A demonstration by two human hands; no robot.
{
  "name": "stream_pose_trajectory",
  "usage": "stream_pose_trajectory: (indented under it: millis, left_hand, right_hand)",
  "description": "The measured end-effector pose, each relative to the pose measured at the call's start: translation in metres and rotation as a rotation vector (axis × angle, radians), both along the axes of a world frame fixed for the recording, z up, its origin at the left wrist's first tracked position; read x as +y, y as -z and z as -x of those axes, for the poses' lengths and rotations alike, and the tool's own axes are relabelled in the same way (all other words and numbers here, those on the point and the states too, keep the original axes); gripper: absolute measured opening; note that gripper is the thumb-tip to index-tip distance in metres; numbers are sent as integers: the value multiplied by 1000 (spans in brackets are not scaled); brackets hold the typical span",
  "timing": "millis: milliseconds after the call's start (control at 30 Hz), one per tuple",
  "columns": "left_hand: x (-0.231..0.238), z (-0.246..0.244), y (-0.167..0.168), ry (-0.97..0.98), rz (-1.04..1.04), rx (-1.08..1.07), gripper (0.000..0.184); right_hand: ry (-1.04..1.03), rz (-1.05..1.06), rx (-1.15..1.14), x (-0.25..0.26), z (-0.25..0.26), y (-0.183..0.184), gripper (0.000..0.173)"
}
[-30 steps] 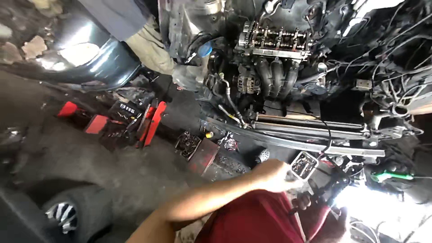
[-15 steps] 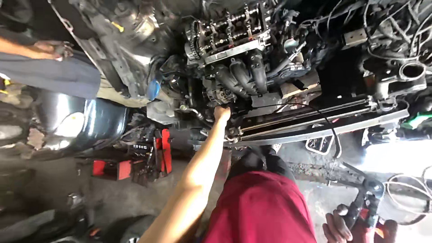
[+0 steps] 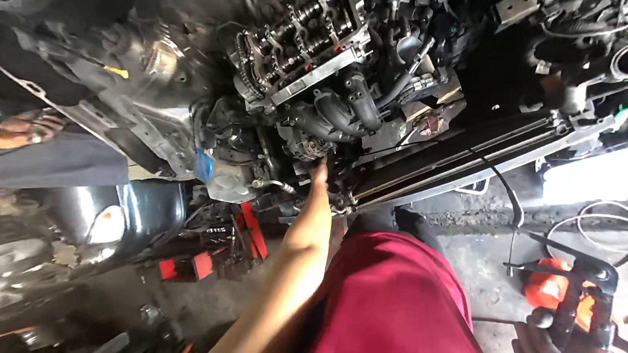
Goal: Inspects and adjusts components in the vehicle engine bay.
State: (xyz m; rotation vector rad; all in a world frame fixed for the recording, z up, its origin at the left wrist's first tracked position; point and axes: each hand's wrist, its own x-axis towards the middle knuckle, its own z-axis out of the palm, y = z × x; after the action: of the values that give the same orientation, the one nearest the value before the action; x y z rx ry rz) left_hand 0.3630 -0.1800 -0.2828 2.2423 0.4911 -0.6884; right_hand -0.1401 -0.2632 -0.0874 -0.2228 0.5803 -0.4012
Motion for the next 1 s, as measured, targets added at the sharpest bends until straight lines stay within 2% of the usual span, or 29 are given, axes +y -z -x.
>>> stream_pose_trajectory:
  millis: [200,467,767,1000]
  left_hand:
    - [2,-12,7,122,-9,78,70]
    - [0,-16,2,245,-73,101,76]
    - [3,-20,-1,175,20,192,64]
    - [3,-19,-5,264,-49,177,67]
  right_hand:
    - [21,-22,-3,5,-14,-9,81]
    - [87,-41,-132,22,-22,9,89]
    - [88,-50,-215,28,-18,19,98]
    - [-34,91,35,30,-23,-2,91]
